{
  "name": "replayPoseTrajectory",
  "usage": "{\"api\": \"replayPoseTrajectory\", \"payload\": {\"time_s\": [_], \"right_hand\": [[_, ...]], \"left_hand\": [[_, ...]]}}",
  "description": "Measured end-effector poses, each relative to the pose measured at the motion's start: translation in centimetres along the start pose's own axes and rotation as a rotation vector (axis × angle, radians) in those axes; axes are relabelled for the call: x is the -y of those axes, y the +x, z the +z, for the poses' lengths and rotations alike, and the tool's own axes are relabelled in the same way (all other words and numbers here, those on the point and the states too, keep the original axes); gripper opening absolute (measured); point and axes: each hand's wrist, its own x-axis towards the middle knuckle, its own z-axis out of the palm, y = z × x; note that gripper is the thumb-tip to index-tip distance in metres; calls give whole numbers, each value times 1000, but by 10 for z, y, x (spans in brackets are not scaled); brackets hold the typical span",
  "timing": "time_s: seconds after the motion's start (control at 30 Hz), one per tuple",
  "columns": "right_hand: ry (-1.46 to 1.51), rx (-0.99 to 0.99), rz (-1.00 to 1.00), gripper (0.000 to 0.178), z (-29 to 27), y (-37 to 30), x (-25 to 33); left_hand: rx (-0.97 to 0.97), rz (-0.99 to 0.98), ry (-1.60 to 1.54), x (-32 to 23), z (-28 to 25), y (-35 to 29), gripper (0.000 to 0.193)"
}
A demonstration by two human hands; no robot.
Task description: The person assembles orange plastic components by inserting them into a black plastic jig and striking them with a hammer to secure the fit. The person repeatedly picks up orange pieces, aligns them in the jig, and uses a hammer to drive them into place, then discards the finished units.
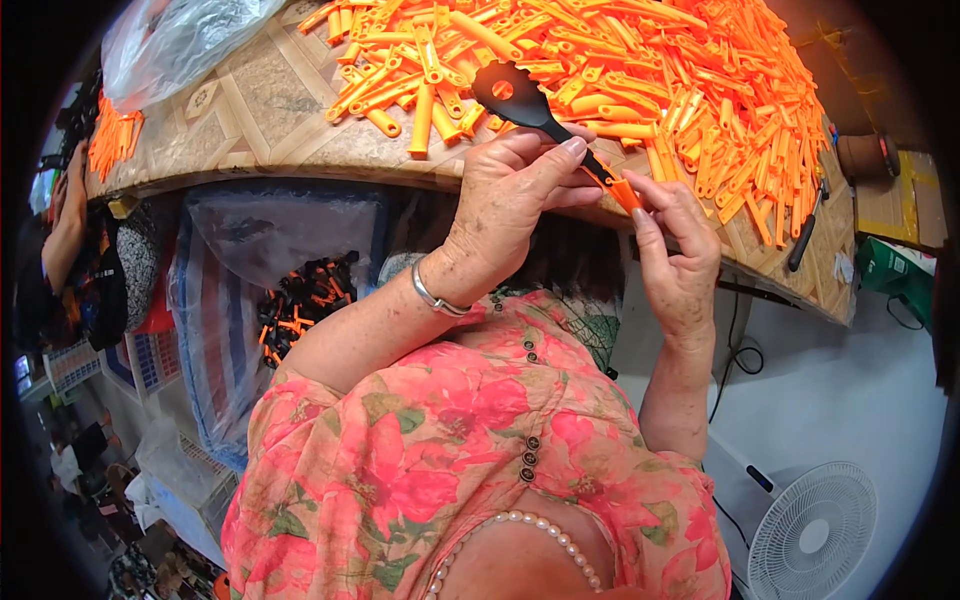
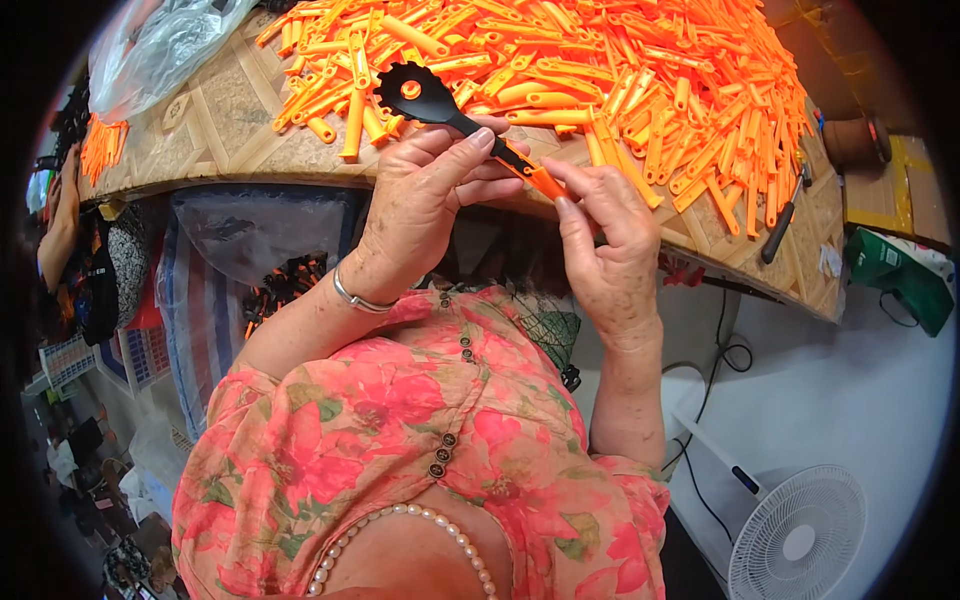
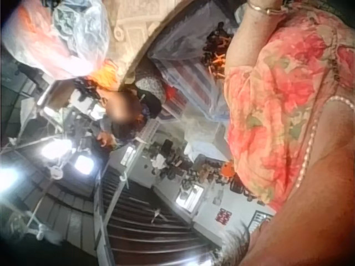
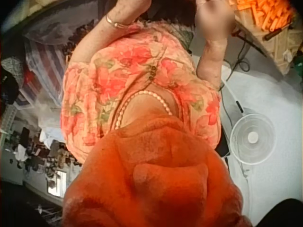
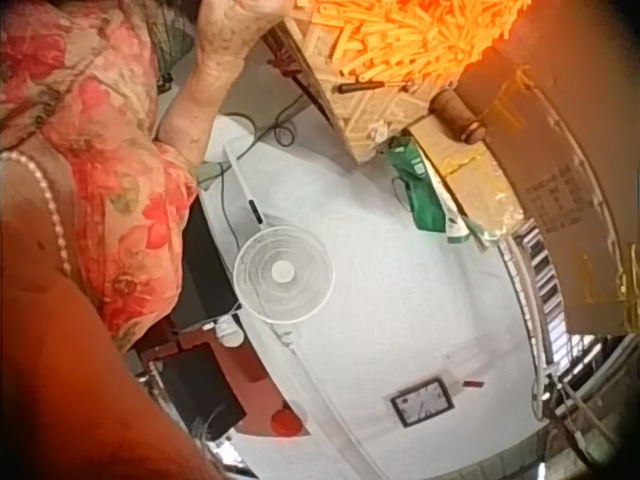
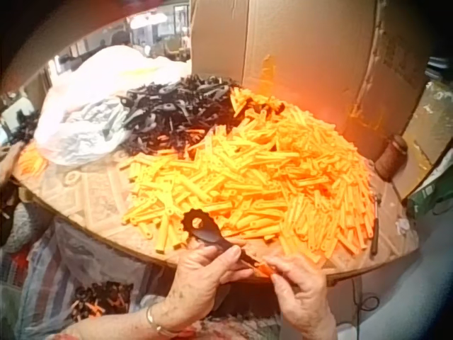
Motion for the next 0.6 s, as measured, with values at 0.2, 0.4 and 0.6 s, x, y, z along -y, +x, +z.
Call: {"api": "replayPoseTrajectory", "payload": {"time_s": [0.2, 0.4, 0.6], "right_hand": [[-202, -108, -168, 29, 8, -2, -1], [-240, -213, -182, 29, 12, -5, -5], [-372, -277, -266, 29, 16, -4, 0]], "left_hand": [[35, -80, -37, 1, 6, -6, 24], [24, -70, -72, 5, 8, -9, 23], [48, -45, -79, 5, 13, -12, 22]]}}
